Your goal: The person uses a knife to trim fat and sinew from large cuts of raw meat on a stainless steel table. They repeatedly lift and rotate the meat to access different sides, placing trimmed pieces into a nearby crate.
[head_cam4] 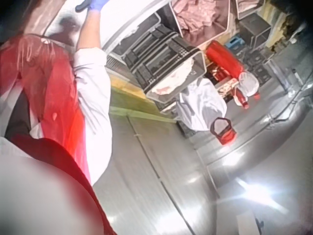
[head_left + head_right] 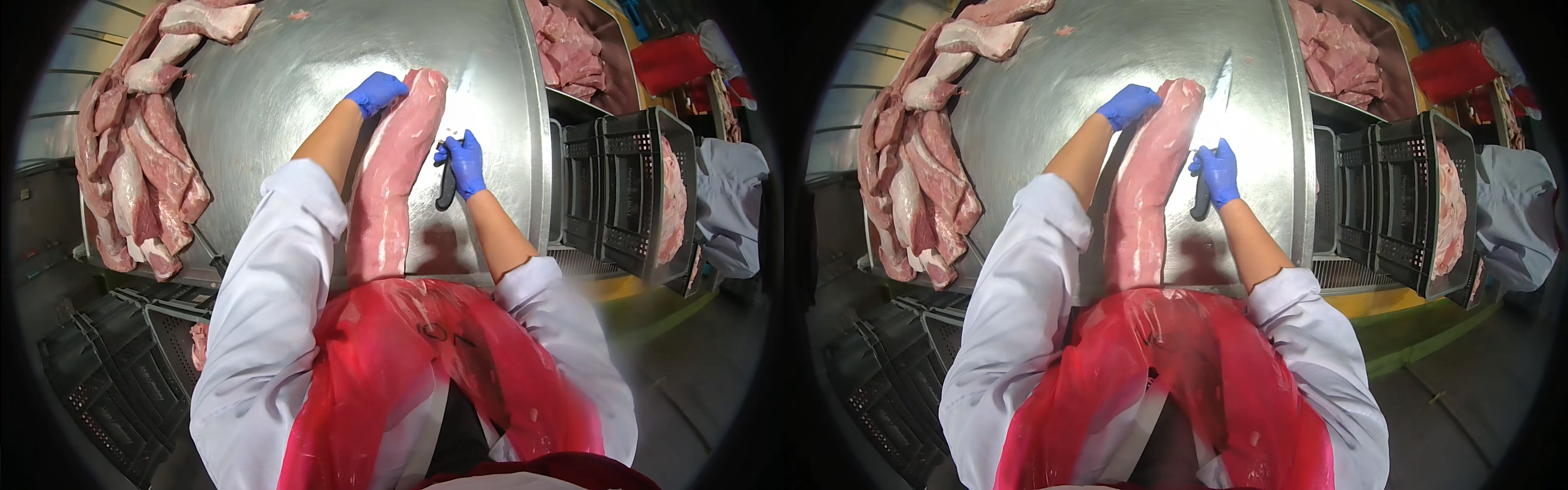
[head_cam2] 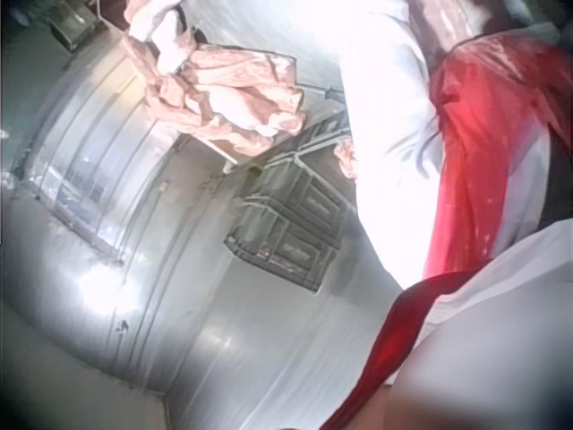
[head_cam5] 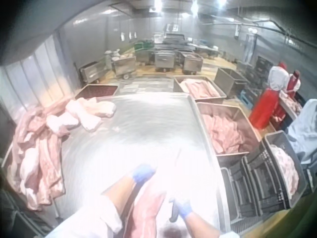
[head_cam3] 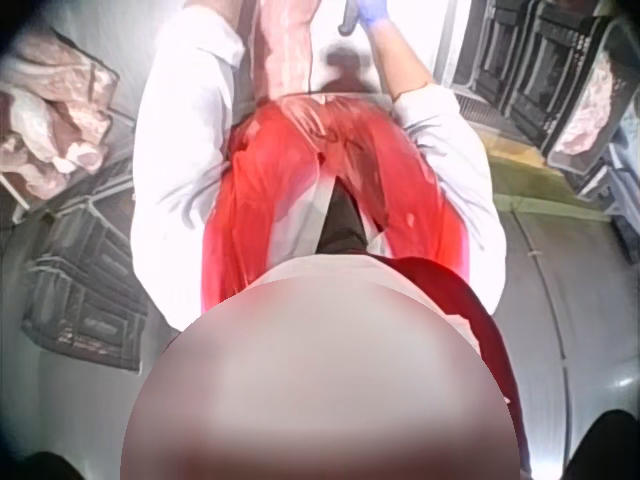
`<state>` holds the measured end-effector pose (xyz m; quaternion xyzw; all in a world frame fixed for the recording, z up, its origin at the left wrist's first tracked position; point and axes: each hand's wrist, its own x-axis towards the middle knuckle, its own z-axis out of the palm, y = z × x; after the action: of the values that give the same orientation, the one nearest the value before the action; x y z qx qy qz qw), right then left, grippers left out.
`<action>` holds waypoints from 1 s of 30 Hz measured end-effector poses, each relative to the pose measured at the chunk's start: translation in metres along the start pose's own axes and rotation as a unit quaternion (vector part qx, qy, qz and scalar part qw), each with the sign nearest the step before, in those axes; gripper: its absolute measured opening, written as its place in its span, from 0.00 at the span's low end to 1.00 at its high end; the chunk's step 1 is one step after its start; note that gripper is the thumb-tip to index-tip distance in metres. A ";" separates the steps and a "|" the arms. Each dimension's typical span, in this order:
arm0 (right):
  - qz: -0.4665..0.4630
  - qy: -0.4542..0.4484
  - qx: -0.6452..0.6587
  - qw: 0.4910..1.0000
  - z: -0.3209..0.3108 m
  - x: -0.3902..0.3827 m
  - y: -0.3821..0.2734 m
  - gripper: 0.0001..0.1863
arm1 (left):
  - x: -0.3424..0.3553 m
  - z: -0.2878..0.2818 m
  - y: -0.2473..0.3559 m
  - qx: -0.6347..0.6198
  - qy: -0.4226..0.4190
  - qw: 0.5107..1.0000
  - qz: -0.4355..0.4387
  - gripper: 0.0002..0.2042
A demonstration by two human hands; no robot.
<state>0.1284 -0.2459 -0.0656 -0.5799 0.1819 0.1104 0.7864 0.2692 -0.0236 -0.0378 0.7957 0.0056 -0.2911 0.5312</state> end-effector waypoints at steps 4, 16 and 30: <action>0.020 0.021 -0.035 0.999 -0.016 0.025 -0.031 0.12 | -0.008 0.009 0.005 0.018 0.027 0.998 0.051 0.08; -0.016 0.040 -0.005 0.999 -0.001 0.066 -0.010 0.12 | 0.052 0.020 0.022 -0.049 -0.089 0.994 -0.047 0.19; -0.101 0.006 -0.052 0.994 0.003 0.042 -0.063 0.37 | -0.015 0.014 0.077 0.312 0.039 0.941 0.123 0.13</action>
<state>0.1912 -0.2638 -0.0277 -0.6364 0.1214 0.0365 0.7609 0.2747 -0.0650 0.0303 0.9265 -0.1629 -0.1795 0.2878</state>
